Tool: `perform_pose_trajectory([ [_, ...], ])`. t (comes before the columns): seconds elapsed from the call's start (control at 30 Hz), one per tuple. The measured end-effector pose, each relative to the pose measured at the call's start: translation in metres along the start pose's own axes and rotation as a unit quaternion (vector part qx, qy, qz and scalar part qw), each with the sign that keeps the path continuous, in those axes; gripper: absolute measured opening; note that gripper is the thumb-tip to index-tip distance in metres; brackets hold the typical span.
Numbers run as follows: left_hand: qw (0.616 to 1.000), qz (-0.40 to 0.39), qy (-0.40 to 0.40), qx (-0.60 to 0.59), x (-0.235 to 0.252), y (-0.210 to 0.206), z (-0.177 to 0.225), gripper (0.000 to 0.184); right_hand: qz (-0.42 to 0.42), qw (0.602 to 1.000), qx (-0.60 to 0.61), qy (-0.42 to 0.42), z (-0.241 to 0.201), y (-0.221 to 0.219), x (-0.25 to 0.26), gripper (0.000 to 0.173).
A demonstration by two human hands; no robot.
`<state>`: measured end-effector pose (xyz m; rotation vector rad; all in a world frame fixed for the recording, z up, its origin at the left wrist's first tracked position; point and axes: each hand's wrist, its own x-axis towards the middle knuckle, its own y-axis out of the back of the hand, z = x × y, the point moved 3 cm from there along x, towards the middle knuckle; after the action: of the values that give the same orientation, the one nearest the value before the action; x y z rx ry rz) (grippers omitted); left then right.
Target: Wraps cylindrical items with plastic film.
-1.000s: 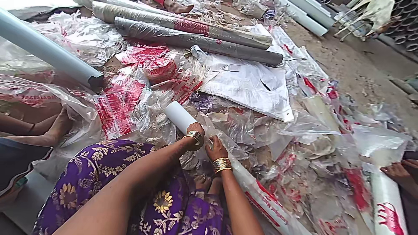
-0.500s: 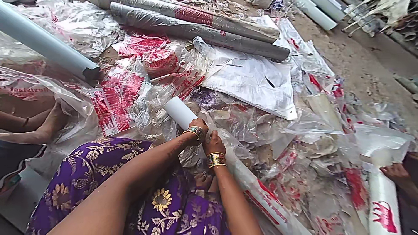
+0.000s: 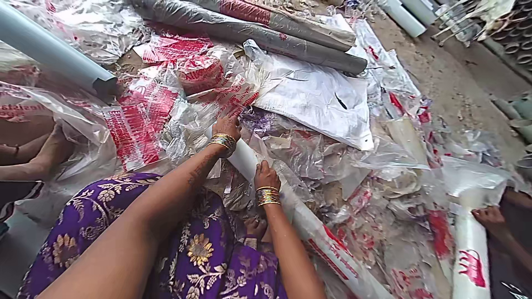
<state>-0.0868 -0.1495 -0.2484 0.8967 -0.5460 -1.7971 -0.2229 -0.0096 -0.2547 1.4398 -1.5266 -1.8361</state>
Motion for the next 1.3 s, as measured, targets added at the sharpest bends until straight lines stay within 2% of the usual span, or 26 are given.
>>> perform_pose_trajectory([
  [0.07, 0.997, 0.049, 0.06, -0.006, 0.009, 0.01, -0.027, 0.045, 0.005, 0.999, 0.035, 0.006, 0.003, -0.001, 0.0, 0.038],
  [0.2, 0.988, -0.037, 0.151, -0.018, 0.016, 0.003, -0.05, 0.066, 0.01, 0.996, 0.084, 0.028, 0.006, -0.009, -0.008, 0.034],
  [0.3, 0.981, -0.035, 0.181, -0.067, 0.02, 0.003, -0.055, 0.068, 0.012, 0.995, 0.092, 0.046, 0.004, -0.018, -0.02, 0.032],
  [0.4, 0.968, -0.01, 0.22, -0.124, 0.021, 0.002, -0.063, 0.061, 0.012, 0.993, 0.101, 0.067, 0.005, -0.022, -0.023, 0.031],
  [0.6, 0.944, 0.02, 0.287, -0.159, 0.012, 0.008, -0.06, 0.06, 0.018, 0.985, 0.136, 0.1, 0.01, -0.022, -0.022, 0.03],
  [0.73, 0.925, 0.081, 0.247, -0.276, 0.014, 0.008, -0.06, 0.047, 0.043, 0.979, 0.151, 0.127, 0.014, -0.016, -0.027, 0.028],
  [0.83, 0.907, 0.121, 0.177, -0.363, 0.024, -0.001, -0.072, 0.04, -0.074, 0.991, 0.082, 0.076, 0.003, 0.012, -0.03, 0.028],
  [0.9, 0.915, 0.122, 0.134, -0.361, 0.02, -0.003, -0.073, 0.034, -0.111, 0.992, 0.049, 0.037, -0.002, 0.037, -0.032, 0.032],
  [1.0, 0.969, 0.097, 0.068, -0.215, 0.013, 0.0, -0.075, 0.029, -0.056, 0.997, 0.054, 0.003, 0.0, 0.075, -0.036, 0.035],
  [1.07, 0.971, 0.114, 0.057, -0.204, 0.014, -0.005, -0.08, 0.029, 0.031, 0.997, 0.065, -0.005, 0.006, 0.093, -0.036, 0.038],
  [1.13, 0.973, 0.118, 0.05, -0.191, 0.017, -0.009, -0.086, 0.028, 0.162, 0.981, 0.097, 0.044, 0.01, 0.104, -0.035, 0.031],
  [1.2, 0.96, 0.127, 0.075, -0.236, 0.022, -0.016, -0.091, 0.029, 0.254, 0.941, 0.148, 0.166, 0.004, 0.099, -0.031, 0.018],
  [1.27, 0.949, 0.133, 0.096, -0.269, 0.026, -0.02, -0.091, 0.032, 0.219, 0.924, 0.176, 0.26, -0.015, 0.078, -0.026, 0.015],
  [1.3, 0.942, 0.133, 0.113, -0.286, 0.027, -0.022, -0.092, 0.036, 0.169, 0.932, 0.164, 0.274, -0.028, 0.063, -0.024, 0.017],
])
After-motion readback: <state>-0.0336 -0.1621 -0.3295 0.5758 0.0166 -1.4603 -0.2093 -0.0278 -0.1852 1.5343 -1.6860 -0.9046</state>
